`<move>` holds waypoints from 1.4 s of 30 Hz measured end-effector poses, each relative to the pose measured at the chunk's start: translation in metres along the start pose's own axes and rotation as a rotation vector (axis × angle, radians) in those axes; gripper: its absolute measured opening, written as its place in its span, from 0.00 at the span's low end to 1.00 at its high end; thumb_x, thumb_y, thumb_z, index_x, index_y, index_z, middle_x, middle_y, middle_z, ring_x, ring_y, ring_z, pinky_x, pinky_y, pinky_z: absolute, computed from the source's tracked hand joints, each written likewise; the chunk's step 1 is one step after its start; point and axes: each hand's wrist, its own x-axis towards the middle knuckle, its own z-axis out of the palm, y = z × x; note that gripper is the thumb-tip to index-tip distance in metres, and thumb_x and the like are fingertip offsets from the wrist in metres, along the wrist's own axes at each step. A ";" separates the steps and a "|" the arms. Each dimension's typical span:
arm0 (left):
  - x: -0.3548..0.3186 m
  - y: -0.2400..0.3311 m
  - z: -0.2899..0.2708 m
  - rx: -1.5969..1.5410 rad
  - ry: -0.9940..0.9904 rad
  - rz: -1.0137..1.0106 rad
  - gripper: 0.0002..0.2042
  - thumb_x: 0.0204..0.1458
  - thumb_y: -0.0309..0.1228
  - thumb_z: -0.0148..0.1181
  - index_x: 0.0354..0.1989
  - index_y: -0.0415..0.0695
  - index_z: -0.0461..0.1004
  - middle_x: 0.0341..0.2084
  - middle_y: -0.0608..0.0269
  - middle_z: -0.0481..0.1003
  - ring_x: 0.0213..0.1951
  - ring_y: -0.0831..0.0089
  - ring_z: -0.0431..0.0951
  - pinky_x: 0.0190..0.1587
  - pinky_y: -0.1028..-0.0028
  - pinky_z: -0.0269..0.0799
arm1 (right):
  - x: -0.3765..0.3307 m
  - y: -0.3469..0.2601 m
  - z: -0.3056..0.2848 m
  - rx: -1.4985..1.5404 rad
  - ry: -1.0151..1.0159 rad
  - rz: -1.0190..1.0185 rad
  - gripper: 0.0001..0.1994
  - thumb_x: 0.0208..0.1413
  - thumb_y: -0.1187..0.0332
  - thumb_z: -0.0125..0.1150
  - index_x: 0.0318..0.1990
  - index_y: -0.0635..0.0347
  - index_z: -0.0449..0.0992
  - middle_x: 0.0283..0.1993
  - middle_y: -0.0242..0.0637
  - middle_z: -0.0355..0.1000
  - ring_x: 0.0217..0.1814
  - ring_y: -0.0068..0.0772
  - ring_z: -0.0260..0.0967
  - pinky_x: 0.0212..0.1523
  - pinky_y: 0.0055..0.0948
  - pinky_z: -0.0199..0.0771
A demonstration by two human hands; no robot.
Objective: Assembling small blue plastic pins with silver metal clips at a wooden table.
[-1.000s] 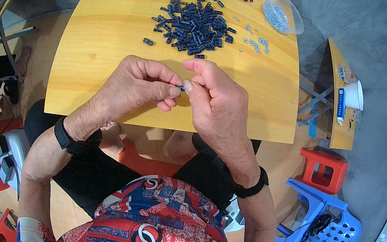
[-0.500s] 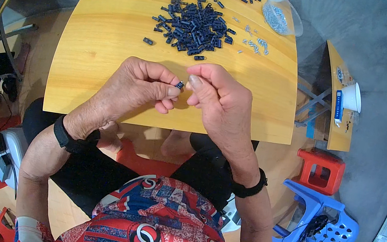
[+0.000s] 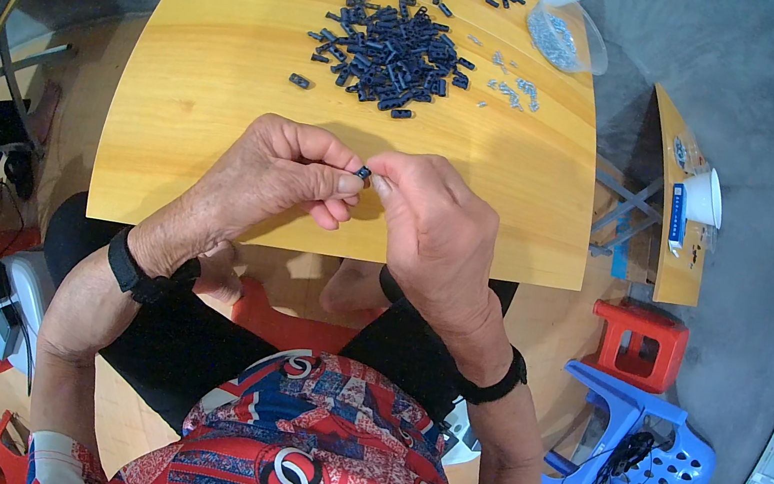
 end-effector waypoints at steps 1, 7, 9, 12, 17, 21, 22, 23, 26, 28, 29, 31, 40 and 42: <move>0.000 -0.001 0.000 -0.024 -0.004 0.000 0.08 0.52 0.26 0.58 0.36 0.33 0.75 0.24 0.59 0.76 0.26 0.79 0.76 0.30 0.81 0.76 | -0.001 0.000 0.001 0.001 -0.001 0.000 0.05 0.47 0.79 0.56 0.33 0.63 0.74 0.28 0.42 0.72 0.30 0.39 0.72 0.28 0.28 0.71; -0.003 0.001 0.001 -0.046 -0.001 0.008 0.07 0.52 0.24 0.57 0.34 0.32 0.75 0.24 0.58 0.76 0.26 0.78 0.76 0.30 0.81 0.76 | -0.006 -0.002 0.008 -0.002 0.055 -0.109 0.06 0.46 0.80 0.56 0.33 0.64 0.73 0.28 0.41 0.71 0.27 0.38 0.71 0.26 0.28 0.71; -0.003 0.000 0.000 -0.042 0.009 0.007 0.07 0.52 0.24 0.57 0.34 0.32 0.75 0.24 0.58 0.76 0.26 0.78 0.76 0.30 0.81 0.76 | -0.008 -0.001 0.012 -0.054 0.040 -0.157 0.06 0.46 0.80 0.56 0.33 0.65 0.73 0.27 0.40 0.70 0.26 0.37 0.71 0.24 0.27 0.71; 0.000 -0.003 0.000 -0.040 0.010 -0.021 0.07 0.51 0.26 0.59 0.35 0.34 0.75 0.24 0.60 0.77 0.26 0.78 0.76 0.31 0.79 0.76 | -0.012 0.003 0.013 -0.075 0.038 -0.170 0.05 0.46 0.81 0.55 0.32 0.65 0.74 0.26 0.40 0.70 0.26 0.39 0.71 0.25 0.26 0.70; -0.002 0.005 0.000 -0.020 0.007 0.092 0.07 0.51 0.26 0.58 0.35 0.35 0.76 0.25 0.60 0.77 0.26 0.79 0.77 0.31 0.79 0.76 | -0.001 0.001 0.006 0.200 0.015 0.087 0.04 0.48 0.80 0.56 0.32 0.65 0.75 0.26 0.37 0.71 0.26 0.29 0.71 0.26 0.22 0.70; -0.001 -0.001 -0.003 -0.038 -0.012 0.120 0.07 0.51 0.26 0.58 0.35 0.35 0.76 0.25 0.60 0.77 0.26 0.79 0.77 0.32 0.79 0.76 | -0.001 0.001 0.002 0.579 -0.025 0.439 0.04 0.51 0.79 0.56 0.34 0.66 0.75 0.27 0.34 0.73 0.28 0.21 0.70 0.29 0.20 0.70; 0.000 -0.003 -0.004 -0.034 -0.017 0.121 0.07 0.51 0.26 0.58 0.36 0.35 0.76 0.25 0.60 0.77 0.26 0.79 0.77 0.32 0.79 0.76 | 0.000 0.001 0.003 0.580 -0.027 0.437 0.04 0.51 0.79 0.56 0.34 0.66 0.75 0.27 0.34 0.73 0.28 0.21 0.70 0.29 0.20 0.70; 0.000 -0.004 -0.004 -0.031 -0.024 0.119 0.07 0.52 0.26 0.58 0.36 0.35 0.75 0.25 0.60 0.77 0.27 0.79 0.77 0.32 0.79 0.76 | -0.001 0.002 0.004 0.581 -0.014 0.447 0.04 0.50 0.79 0.56 0.34 0.66 0.75 0.27 0.35 0.73 0.28 0.23 0.71 0.29 0.20 0.70; 0.000 -0.003 -0.003 -0.057 -0.029 0.086 0.09 0.52 0.27 0.58 0.37 0.33 0.75 0.25 0.59 0.76 0.27 0.80 0.77 0.32 0.81 0.76 | -0.001 0.004 0.005 0.412 0.004 0.314 0.04 0.50 0.78 0.56 0.34 0.65 0.75 0.27 0.37 0.72 0.28 0.27 0.71 0.28 0.21 0.70; 0.000 -0.002 -0.002 -0.057 -0.029 0.087 0.09 0.52 0.27 0.58 0.36 0.33 0.75 0.25 0.59 0.76 0.27 0.79 0.77 0.32 0.81 0.76 | 0.001 0.002 0.004 0.238 0.012 0.167 0.04 0.49 0.78 0.57 0.34 0.64 0.75 0.28 0.38 0.72 0.28 0.30 0.72 0.28 0.22 0.70; 0.001 -0.002 -0.003 -0.055 -0.026 0.082 0.09 0.52 0.27 0.58 0.36 0.33 0.75 0.25 0.59 0.76 0.27 0.79 0.77 0.32 0.81 0.76 | 0.002 0.001 0.004 0.132 0.017 0.070 0.05 0.48 0.78 0.57 0.34 0.64 0.75 0.28 0.39 0.71 0.28 0.33 0.72 0.28 0.23 0.71; 0.000 -0.003 -0.002 -0.059 -0.024 0.072 0.08 0.52 0.27 0.58 0.36 0.33 0.75 0.25 0.59 0.76 0.27 0.79 0.76 0.32 0.80 0.76 | 0.002 0.000 0.006 0.024 0.022 -0.030 0.05 0.48 0.78 0.57 0.34 0.63 0.75 0.29 0.40 0.71 0.29 0.36 0.72 0.28 0.25 0.71; -0.004 -0.007 -0.002 -0.070 -0.021 0.018 0.07 0.52 0.26 0.59 0.34 0.34 0.76 0.25 0.60 0.76 0.26 0.79 0.76 0.31 0.80 0.76 | -0.007 0.006 0.004 0.084 -0.012 -0.040 0.06 0.47 0.78 0.57 0.34 0.63 0.75 0.31 0.41 0.72 0.29 0.37 0.72 0.27 0.27 0.72; -0.004 -0.007 -0.002 -0.081 -0.028 0.022 0.07 0.52 0.26 0.59 0.34 0.34 0.76 0.24 0.60 0.76 0.26 0.79 0.76 0.30 0.80 0.76 | 0.001 0.010 -0.003 0.205 -0.145 0.063 0.07 0.47 0.78 0.57 0.35 0.64 0.75 0.30 0.42 0.72 0.30 0.37 0.73 0.28 0.27 0.72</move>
